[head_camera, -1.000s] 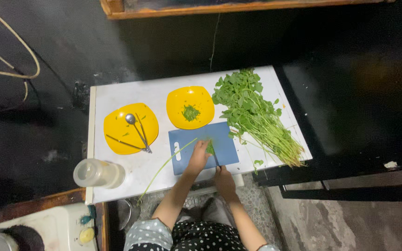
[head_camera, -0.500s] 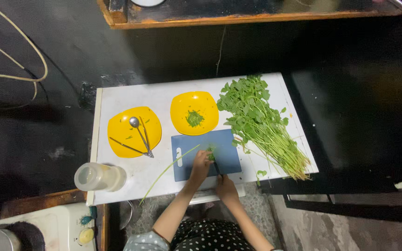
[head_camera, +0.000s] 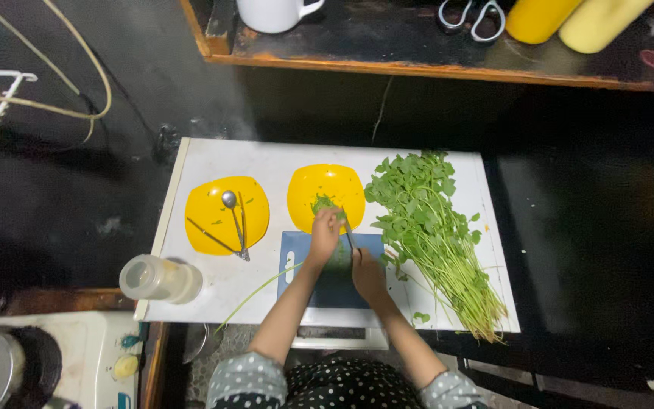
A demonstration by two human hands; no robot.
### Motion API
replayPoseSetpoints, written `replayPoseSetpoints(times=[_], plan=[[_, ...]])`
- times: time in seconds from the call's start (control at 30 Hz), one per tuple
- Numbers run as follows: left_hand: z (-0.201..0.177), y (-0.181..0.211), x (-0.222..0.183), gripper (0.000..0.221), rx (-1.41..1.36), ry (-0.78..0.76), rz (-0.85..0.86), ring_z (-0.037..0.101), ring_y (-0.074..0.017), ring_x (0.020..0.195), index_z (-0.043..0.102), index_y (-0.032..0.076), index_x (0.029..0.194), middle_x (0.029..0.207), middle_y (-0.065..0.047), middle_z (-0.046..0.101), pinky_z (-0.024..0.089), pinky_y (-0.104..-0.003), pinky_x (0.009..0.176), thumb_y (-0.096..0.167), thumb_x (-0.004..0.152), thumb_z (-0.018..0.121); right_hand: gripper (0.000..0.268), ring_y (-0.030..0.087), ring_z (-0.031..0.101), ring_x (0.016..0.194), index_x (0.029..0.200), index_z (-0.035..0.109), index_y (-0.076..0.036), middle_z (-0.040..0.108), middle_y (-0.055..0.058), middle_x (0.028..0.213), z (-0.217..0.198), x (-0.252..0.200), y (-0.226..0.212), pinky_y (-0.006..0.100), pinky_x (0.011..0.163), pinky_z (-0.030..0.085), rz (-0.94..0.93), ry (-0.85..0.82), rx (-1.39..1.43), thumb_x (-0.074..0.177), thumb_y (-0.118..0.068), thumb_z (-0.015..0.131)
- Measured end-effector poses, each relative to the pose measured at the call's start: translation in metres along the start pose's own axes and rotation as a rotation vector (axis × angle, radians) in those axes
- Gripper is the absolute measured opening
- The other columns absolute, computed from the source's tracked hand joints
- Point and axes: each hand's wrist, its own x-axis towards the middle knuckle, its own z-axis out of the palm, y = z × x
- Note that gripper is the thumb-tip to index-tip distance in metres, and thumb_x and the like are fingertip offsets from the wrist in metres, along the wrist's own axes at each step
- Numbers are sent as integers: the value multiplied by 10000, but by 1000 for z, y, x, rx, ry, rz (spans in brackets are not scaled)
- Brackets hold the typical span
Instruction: The person uses a knife to chop a single sprig of leafy greens on a blue cutting board, while a bundle of the same greens sits nearby on the white table.
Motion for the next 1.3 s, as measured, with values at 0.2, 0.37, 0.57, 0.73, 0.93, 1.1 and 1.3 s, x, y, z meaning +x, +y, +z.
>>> replayPoseSetpoints(times=[0.2,0.37,0.57,0.73,0.93,1.1,1.3], plan=[[-11,-33,44,296,139,222,38,680,-327,850,726,17,1093,1019,-211,695,572,-414,799,-42,803,735,345,524,650,860,1005,656,-48,692,283,874,17,21,-12,611,760,510,-44,46,-19,1038,-353,498],[-21,-47,43,368,135,212,-113,734,-373,1008,634,13,1299,1107,-225,737,579,-430,883,11,946,530,333,515,643,903,992,638,-26,691,280,906,21,18,-6,603,771,497,-62,-14,23,1048,-318,488],[-24,-13,14,309,187,185,-29,684,-429,1096,642,-8,1263,1168,-239,722,535,-469,938,178,1030,561,363,513,640,925,1010,638,-19,693,288,940,11,18,27,596,809,495,-13,-71,-21,1050,-333,459],[-19,13,-59,148,147,126,92,633,-442,986,646,-10,1063,1013,-232,671,508,-482,857,119,1004,604,388,510,656,927,1083,588,-9,683,303,980,-10,-15,74,577,817,520,-137,50,-94,1066,-366,437],[-24,15,-123,89,226,-5,64,618,-414,1013,656,35,1035,1044,-193,672,503,-483,889,73,978,600,358,489,666,968,1128,586,-90,719,268,1021,-44,-43,69,598,849,504,121,-176,-165,1063,-405,429],[-25,14,-121,231,384,-63,27,588,-434,1049,640,6,1093,1084,-211,642,479,-500,925,75,872,654,351,480,678,932,1200,576,-125,719,240,1014,-52,-27,47,589,845,518,2,-171,-250,1026,-398,442],[-15,-6,-114,427,450,-48,75,553,-410,1145,608,-8,1254,1213,-208,597,459,-470,1023,-86,837,564,301,443,672,971,1084,613,-101,708,190,1058,-57,-16,45,574,806,521,-229,-198,-253,998,-367,499]])
